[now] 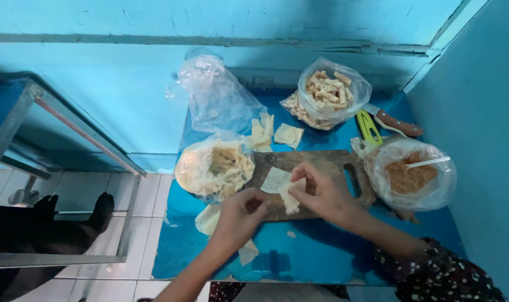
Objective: The person sits at a small blue table and folds square dough wrappers one at a time on a wooden cutting board, pressing the edges together to enclose filling. Filled pieces are set aside near a plastic bag of finished snack pieces, and the person occasionally reaches into a covered bowl of filling.
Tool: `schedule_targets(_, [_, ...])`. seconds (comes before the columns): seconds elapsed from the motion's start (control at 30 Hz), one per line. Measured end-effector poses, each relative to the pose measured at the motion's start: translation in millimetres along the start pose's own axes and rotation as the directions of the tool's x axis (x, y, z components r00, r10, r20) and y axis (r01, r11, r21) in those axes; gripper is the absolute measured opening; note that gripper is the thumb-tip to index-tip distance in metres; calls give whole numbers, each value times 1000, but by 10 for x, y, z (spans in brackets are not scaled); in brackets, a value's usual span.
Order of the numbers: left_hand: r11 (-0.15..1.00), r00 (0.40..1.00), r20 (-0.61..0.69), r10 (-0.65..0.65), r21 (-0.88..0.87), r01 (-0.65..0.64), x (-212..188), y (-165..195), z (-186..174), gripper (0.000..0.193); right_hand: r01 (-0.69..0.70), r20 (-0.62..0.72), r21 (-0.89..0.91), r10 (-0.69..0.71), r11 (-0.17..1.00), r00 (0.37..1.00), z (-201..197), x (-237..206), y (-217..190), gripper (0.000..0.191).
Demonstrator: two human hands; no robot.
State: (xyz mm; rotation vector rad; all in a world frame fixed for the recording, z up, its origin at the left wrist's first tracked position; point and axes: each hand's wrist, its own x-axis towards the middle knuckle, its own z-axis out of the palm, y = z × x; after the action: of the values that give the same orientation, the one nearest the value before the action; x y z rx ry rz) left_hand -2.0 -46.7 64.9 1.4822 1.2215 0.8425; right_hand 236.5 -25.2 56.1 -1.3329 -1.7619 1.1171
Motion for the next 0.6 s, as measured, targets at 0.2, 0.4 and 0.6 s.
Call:
schedule_targets(0.2, [907,912,-50,408,141,-397,62,45,186,54,-39,105,409,-4,912,994,133,-12,215,16])
schedule_targets(0.4, [996,997,73,16,-93,-9,167,61,114,48,20,-27,233,-14,972,1000,3,-32,-4,18])
schedule_targets(0.6, [914,944,-44,328,267,-305,147,1,175,46,28,-119,-306,-68,952,991,49,2,-90,24])
